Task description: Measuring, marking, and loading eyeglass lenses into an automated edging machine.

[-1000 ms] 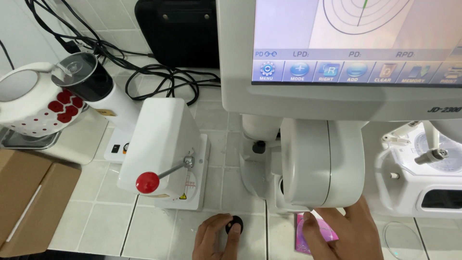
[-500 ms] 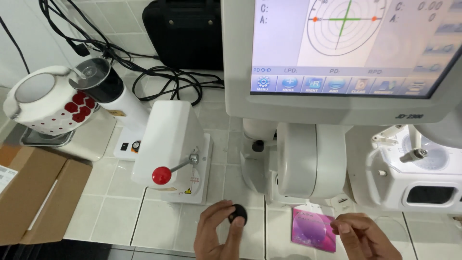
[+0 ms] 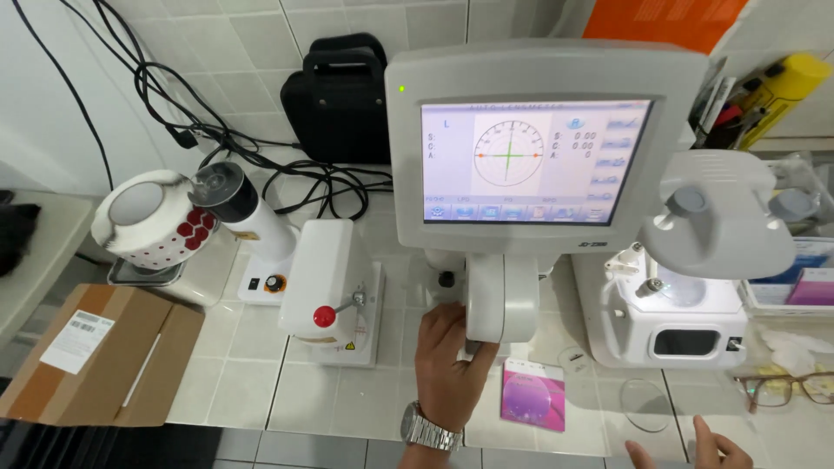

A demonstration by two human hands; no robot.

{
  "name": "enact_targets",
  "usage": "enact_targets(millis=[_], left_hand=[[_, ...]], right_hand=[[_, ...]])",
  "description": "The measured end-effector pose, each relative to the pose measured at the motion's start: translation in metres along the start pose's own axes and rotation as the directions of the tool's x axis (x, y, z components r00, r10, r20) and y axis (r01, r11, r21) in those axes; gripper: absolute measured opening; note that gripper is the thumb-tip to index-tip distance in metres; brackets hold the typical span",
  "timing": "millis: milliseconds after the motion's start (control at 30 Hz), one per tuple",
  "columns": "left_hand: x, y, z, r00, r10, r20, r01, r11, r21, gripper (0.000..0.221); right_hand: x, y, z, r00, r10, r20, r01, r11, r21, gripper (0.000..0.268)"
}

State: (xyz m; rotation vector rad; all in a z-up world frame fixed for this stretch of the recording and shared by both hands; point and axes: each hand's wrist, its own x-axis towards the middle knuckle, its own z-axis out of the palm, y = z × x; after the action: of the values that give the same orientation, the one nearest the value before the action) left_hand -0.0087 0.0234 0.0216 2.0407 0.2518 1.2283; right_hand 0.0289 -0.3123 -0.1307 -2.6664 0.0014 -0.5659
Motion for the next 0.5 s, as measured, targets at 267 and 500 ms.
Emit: enact_targets(millis=[267,500], left_hand=[[0.013,0.015,-0.011,0.992,0.091,0.091,-0.106,0.979,0.177,0.019],[0.025,0.024,-0.016,0.979,0.126,0.163,-0.160,0.963,0.217,0.016]], right_hand=[[0.041,0.014,0.013,0.829,0.321,0.458,-0.184,0.930,-0.318,0.116],[0.048,-0.001,-0.001,0.841,0.213,0.498,-0.132,0.972,-0.193,0.113]])
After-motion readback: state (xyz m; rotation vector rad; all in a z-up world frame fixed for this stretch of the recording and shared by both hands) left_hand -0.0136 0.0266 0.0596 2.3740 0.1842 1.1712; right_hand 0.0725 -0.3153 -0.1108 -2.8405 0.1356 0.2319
